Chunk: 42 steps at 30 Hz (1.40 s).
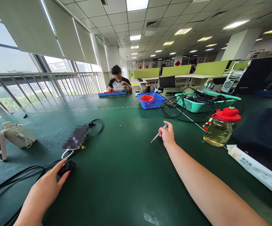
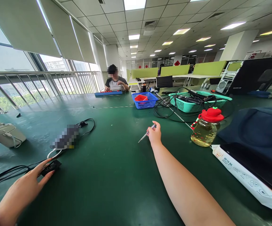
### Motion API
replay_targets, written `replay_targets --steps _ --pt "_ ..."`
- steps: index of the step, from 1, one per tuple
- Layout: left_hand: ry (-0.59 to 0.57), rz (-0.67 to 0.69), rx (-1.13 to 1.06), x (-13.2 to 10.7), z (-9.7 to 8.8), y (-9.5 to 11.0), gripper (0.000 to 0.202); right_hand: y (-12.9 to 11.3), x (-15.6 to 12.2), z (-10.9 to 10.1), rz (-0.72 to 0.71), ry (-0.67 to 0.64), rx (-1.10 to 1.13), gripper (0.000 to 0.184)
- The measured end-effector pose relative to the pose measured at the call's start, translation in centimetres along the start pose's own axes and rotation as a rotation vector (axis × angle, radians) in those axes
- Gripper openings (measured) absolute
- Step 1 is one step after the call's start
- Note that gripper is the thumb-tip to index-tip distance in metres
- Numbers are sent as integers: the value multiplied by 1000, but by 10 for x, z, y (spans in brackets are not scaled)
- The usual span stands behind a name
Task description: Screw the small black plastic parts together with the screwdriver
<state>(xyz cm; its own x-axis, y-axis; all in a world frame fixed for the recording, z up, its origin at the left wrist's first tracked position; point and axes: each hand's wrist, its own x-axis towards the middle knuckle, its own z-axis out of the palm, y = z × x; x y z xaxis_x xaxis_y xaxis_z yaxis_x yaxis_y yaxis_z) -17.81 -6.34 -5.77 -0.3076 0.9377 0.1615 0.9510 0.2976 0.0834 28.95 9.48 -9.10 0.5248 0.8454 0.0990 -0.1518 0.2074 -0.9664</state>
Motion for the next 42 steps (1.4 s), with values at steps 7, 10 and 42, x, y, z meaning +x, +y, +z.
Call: replay_targets --steps 7,10,42 --pt "10 12 21 1 -1 4 60 1 1 0 2 -1 18 59" --pt "-22 9 10 -1 -4 6 62 1 1 0 6 1 22 59" --pt "-93 868 -286 52 30 291 31 -3 9 -1 280 -386 321 35"
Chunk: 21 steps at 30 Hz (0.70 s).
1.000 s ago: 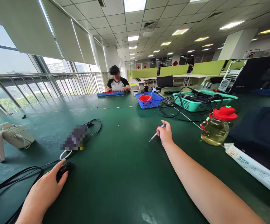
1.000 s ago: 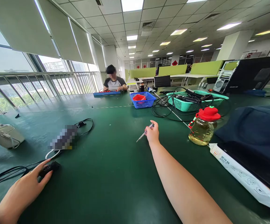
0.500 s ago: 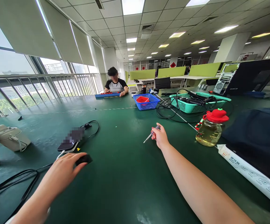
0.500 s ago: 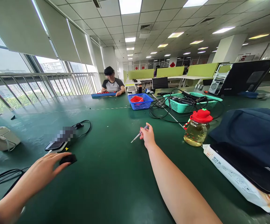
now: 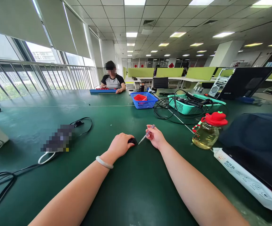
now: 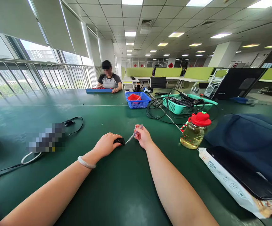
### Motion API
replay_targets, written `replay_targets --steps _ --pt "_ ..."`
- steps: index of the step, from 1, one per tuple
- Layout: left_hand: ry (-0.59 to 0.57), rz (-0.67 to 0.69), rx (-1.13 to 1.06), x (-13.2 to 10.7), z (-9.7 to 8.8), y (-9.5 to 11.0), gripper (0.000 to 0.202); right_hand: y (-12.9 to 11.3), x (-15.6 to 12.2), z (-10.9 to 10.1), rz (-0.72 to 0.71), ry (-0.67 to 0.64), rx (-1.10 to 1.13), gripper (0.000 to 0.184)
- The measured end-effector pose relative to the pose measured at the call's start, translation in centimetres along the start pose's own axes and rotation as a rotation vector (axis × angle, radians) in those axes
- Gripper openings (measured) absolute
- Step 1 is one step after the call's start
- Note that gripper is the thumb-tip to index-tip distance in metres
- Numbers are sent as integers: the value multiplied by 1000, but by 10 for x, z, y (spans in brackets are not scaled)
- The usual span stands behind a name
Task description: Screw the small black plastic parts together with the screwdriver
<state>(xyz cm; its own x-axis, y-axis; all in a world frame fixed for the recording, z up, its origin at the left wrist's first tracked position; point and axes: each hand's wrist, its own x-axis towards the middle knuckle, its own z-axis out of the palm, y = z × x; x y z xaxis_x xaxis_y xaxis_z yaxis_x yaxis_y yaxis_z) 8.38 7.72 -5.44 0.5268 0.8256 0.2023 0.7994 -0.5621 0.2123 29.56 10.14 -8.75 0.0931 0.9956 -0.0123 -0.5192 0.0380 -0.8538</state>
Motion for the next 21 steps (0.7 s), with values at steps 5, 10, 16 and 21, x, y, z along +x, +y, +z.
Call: replay_targets --steps 5,10,16,21 --pt "10 -29 -218 -5 12 -13 38 8 6 8 -1 -22 1 37" --pt "54 -58 -271 -3 18 -21 52 11 4 14 -21 -49 1 36" --pt "57 -67 -249 -1 20 -29 36 9 1 14 -78 1 4 34" --pt "62 -27 -226 -3 21 -29 34 9 -1 16 -177 42 -51 32"
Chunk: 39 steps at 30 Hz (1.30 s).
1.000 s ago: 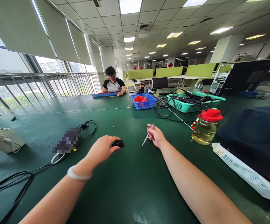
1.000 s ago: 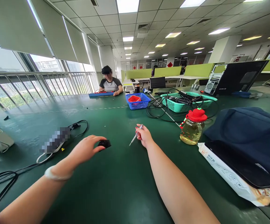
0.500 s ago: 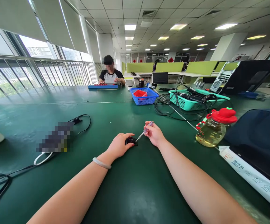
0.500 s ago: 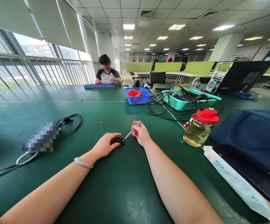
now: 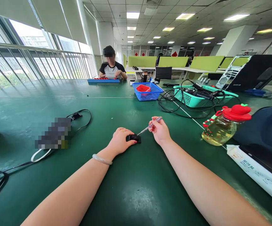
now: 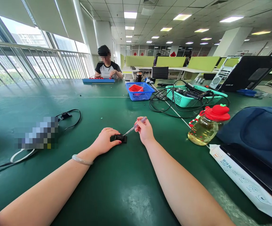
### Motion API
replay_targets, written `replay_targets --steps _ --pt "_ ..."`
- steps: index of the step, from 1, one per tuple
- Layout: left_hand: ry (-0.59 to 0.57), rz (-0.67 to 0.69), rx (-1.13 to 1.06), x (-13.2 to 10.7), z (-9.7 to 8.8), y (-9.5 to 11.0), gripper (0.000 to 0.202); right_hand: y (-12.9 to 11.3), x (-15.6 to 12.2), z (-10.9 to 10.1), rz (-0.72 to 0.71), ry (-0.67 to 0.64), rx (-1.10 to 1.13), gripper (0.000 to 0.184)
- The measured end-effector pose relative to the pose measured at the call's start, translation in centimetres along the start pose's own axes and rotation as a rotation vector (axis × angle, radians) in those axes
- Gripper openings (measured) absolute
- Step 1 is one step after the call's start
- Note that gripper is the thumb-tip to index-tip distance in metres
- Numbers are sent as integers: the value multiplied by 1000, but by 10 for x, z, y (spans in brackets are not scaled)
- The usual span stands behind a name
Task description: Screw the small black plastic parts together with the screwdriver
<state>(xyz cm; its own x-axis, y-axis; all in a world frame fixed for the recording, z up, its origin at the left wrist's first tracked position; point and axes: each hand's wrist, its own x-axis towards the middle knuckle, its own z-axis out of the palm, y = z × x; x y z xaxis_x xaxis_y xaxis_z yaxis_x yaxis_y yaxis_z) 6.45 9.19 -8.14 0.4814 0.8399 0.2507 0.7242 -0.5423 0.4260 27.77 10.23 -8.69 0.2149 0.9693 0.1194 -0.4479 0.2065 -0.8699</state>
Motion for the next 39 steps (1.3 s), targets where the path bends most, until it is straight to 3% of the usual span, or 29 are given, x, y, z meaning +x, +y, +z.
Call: replay_targets --steps 8,18,25,29,33,39 --pt "-14 -14 -8 0 1 -1 35 -4 -7 3 -64 -25 -61 32" --pt "-23 3 -15 0 1 -1 35 -15 -16 11 -255 -107 -290 34" --pt "-35 20 -9 0 1 0 33 -18 -20 15 -277 -54 -333 73" --pt "-42 25 -2 0 1 0 38 -17 -26 19 -333 -47 -396 60" --pt "-39 32 9 -1 1 1 40 -18 -29 22 -369 -151 -388 51" --pt "-52 -17 15 -3 2 6 37 -20 -22 19 -249 -191 -274 58"
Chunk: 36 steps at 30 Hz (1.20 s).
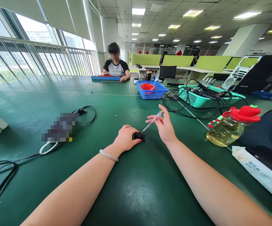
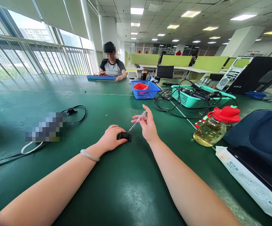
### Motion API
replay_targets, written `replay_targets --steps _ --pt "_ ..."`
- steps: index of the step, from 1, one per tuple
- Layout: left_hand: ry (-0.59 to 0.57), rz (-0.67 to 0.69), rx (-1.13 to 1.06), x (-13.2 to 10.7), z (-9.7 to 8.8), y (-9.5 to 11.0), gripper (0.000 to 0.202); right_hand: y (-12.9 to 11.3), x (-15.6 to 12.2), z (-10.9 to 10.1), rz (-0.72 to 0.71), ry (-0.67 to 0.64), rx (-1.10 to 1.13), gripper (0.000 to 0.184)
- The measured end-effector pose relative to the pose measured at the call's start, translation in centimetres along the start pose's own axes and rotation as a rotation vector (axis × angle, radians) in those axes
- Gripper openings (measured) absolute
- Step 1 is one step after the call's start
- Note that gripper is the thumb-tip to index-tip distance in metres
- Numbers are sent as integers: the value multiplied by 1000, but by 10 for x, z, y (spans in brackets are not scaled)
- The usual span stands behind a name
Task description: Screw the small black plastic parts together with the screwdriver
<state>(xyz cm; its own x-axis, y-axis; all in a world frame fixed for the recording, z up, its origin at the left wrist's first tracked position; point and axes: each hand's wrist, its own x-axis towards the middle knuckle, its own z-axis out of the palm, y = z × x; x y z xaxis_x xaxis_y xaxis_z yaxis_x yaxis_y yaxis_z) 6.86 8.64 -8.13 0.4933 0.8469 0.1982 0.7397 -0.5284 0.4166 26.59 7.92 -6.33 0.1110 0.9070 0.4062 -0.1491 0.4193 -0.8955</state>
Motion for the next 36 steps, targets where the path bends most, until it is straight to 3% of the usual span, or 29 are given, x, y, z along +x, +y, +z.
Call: replay_targets --steps 8,36 --pt "7 -48 14 -1 1 4 36 6 3 -3 47 32 32 65" --pt "-15 -18 -14 0 2 -1 39 26 7 -12 149 176 43 84"
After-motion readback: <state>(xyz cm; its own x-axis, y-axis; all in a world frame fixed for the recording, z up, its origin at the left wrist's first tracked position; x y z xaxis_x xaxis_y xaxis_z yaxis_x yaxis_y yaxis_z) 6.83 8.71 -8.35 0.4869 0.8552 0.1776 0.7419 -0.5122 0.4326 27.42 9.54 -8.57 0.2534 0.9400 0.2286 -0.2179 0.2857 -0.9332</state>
